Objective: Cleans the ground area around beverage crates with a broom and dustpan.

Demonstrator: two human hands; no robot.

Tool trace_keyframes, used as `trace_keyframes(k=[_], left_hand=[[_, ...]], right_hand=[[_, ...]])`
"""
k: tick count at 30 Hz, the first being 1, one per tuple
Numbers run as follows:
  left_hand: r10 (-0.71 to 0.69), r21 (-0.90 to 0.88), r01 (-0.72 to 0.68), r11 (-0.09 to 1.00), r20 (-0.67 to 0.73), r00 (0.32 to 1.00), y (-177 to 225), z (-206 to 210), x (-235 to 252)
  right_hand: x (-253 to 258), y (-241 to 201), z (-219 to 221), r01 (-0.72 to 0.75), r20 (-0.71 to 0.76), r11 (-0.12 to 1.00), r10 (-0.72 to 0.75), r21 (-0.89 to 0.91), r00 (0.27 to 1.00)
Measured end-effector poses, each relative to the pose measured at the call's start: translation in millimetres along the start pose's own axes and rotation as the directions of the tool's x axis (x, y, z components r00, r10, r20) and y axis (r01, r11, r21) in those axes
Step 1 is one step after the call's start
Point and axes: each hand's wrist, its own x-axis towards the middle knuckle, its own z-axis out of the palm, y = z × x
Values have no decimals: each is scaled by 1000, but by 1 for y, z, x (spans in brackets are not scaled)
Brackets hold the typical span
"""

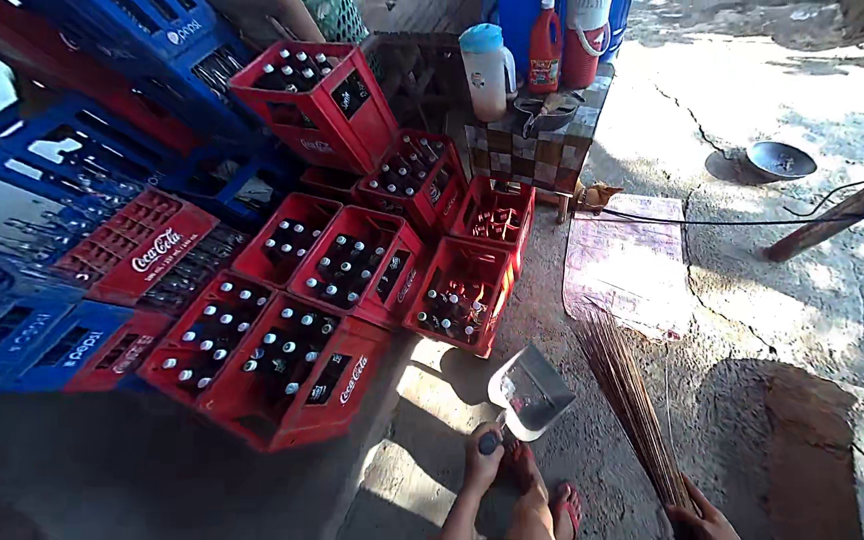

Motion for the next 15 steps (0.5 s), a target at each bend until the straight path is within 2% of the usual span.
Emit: trace_keyframes(k=[8,15], left_hand=[[-41,-57,35,998,-106,994,0,32,77],[-104,-81,91,993,-161,981,1,59,135]], right_hand=[[92,-121,-7,58,-92,979,-78,-196,993],[201,-253,-14,56,-60,920,-86,-388,995]])
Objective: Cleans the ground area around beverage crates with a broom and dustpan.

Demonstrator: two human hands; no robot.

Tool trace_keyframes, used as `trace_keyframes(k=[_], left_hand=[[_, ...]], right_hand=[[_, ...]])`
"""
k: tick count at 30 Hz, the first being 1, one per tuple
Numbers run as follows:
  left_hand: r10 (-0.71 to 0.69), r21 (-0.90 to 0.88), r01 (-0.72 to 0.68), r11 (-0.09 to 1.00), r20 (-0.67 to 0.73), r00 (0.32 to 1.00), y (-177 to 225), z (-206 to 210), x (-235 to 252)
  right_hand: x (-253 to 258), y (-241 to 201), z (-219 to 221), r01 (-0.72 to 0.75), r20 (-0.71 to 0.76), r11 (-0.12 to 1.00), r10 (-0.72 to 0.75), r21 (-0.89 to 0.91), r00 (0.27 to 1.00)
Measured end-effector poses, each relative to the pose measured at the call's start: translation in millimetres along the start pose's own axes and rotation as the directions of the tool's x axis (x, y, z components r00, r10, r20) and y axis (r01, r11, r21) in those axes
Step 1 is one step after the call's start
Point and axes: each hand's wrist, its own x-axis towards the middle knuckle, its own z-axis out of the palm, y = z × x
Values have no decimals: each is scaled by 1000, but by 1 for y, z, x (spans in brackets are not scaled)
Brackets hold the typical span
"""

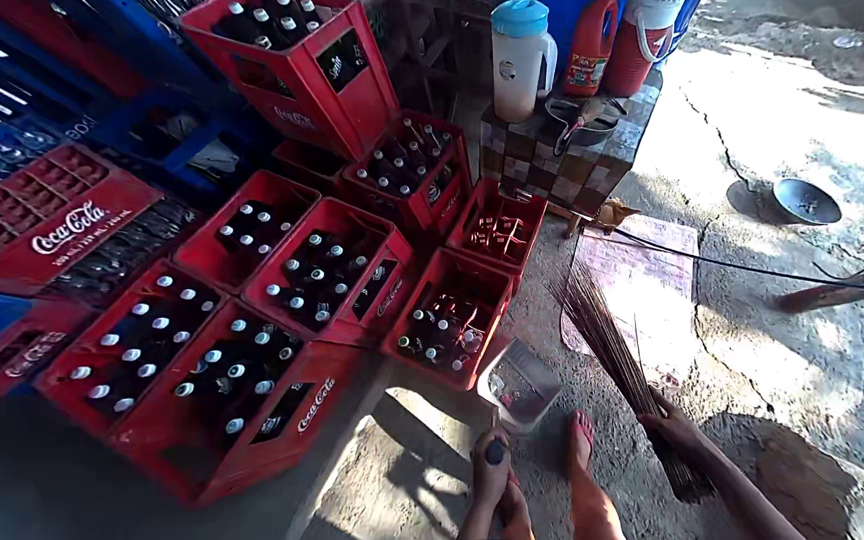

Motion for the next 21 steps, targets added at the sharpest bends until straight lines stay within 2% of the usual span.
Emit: trace_keyframes(k=[4,8,11,13,16,18,21], left_hand=[[-34,-9,33,999,-80,996,7,21,18],[-68,-29,64,998,-152,986,16,47,34],[-72,-24,68,997,-206,976,21,64,45],[-84,-20,82,996,-240,967,22,73,52],[-120,-18,119,993,-267,956,23,78,61],[-149,-4,154,988,-270,951,23,82,67],[-184,20,197,980,-273,944,24,84,78]], right_hand=[[82,-65,-28,13,35,997,-10,-75,999],[184,-132,-53,38,53,996,-34,-82,998],[250,-175,-53,16,78,1000,-14,-26,997],[274,-181,-44,-23,129,1000,26,-21,991],[240,-153,-46,-61,267,979,113,-194,957],[192,-132,-79,-84,334,963,171,-257,927],[126,-125,-138,-139,346,967,208,-213,915]])
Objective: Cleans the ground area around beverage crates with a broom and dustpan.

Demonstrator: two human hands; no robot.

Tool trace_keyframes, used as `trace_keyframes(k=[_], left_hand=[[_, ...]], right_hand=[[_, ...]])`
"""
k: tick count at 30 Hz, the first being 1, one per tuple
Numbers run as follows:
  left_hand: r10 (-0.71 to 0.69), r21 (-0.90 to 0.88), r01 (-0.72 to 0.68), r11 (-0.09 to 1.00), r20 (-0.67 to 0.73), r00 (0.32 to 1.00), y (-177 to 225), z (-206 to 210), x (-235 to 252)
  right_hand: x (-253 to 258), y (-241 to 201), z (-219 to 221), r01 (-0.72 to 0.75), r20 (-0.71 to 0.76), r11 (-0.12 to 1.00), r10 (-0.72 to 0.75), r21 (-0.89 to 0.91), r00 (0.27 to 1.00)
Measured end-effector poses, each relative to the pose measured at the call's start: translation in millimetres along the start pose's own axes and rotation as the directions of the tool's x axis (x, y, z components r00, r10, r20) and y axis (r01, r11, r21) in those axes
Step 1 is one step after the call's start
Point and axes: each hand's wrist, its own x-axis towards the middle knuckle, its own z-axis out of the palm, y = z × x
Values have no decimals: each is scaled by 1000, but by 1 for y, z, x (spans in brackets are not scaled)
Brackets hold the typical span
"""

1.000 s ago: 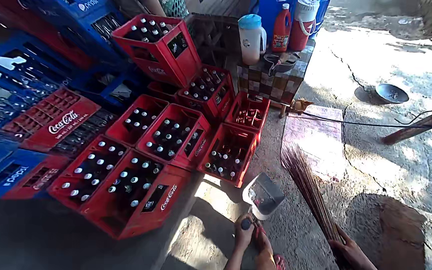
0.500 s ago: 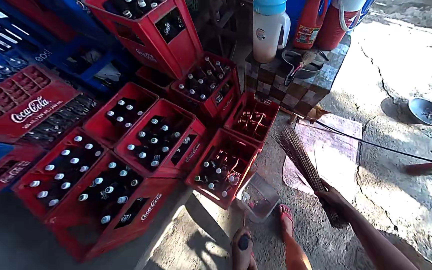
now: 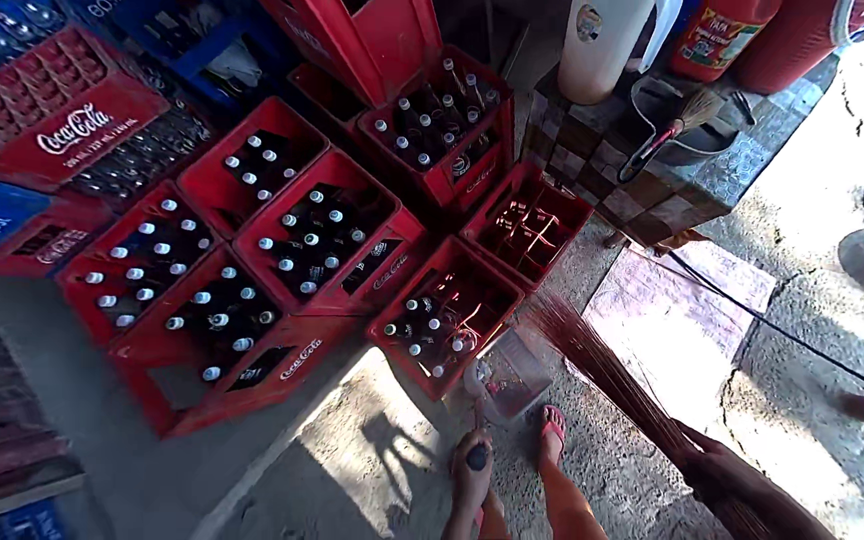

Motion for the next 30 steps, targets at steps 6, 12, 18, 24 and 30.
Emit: trace_keyframes(k=[6,12,18,24,30], left_hand=[[-22,37,20,999,38,999,11,3,-2],[1,32,-2,999,38,999,5,-1,-4],[40,-20,-39,999,47,998,-5,-27,-27],[21,-52,-25,998,-85,996,-9,-35,-64],[61,-50,-70,996,-152,986,-27,-34,-85]], right_hand=[[33,-37,-24,76,-141,997,-75,-5,987],[80,-15,71,-21,60,980,33,-196,998],[-67,37,14,-15,38,995,19,-100,999],[-2,-26,-30,85,-215,985,-117,-151,970],[163,-119,9,101,-304,994,-106,-34,947]])
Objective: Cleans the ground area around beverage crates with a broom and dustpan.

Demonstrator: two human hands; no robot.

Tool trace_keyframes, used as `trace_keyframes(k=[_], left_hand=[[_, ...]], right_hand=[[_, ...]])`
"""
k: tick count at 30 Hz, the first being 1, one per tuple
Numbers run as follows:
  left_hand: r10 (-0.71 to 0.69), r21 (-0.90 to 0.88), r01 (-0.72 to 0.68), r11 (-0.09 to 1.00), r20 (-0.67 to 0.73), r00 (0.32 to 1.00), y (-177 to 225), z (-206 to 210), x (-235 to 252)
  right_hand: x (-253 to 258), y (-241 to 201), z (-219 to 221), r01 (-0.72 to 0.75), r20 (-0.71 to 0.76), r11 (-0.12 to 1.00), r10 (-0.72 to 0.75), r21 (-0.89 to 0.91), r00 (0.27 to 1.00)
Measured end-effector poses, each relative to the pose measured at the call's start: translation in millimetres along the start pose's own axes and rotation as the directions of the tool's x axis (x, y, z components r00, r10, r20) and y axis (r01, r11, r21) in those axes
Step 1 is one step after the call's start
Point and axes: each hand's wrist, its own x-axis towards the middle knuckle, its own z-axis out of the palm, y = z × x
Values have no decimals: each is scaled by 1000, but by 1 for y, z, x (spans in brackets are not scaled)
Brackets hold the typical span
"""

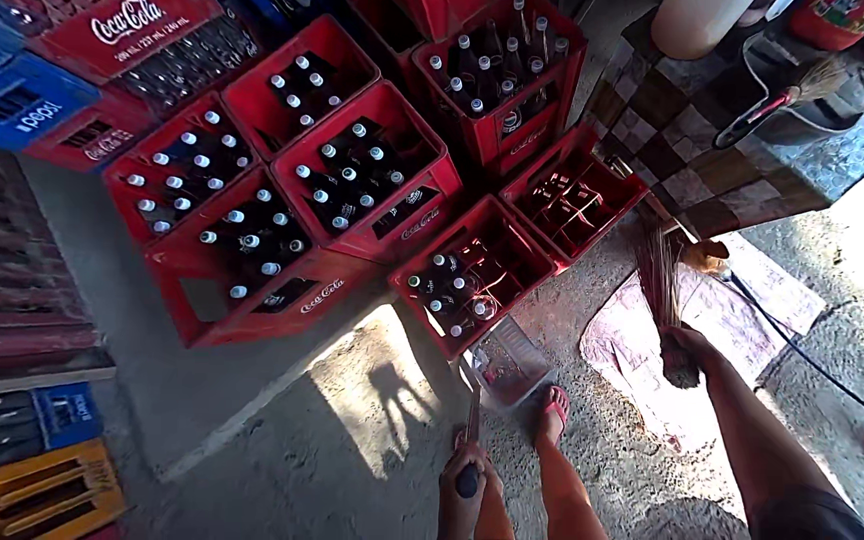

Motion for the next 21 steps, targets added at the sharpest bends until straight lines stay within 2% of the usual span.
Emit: trace_keyframes(k=[1,3,6,8,11,14,17,19,21], left_hand=[[1,0,-1,1000,-10,1000,-2,0,2],[-15,-7,15,1000,-20,1000,-2,0,5],[-41,-27,41,999,-14,999,-4,1,9],[-52,-21,51,998,-16,999,-6,2,13],[-68,-7,68,998,-25,997,-6,7,15],[-74,12,74,997,-25,997,-7,13,18],[-49,14,49,999,-23,999,-9,14,16],[-42,-8,42,999,-26,999,-9,17,17],[-40,-31,39,999,-17,999,-11,12,22]], right_hand=[[7,3,14,-15,54,1000,14,8,998],[-14,27,20,-16,170,1000,17,-4,985],[-106,62,-28,-64,272,998,66,-16,960],[-166,73,-63,-85,283,996,92,-38,955],[-198,78,-101,-100,215,994,109,-49,971],[-151,58,-113,-51,105,998,54,-34,993],[-63,24,-80,-33,16,999,33,-16,999],[-20,17,-48,-56,42,998,56,-18,998],[-22,35,-25,-51,167,996,62,-68,984]])
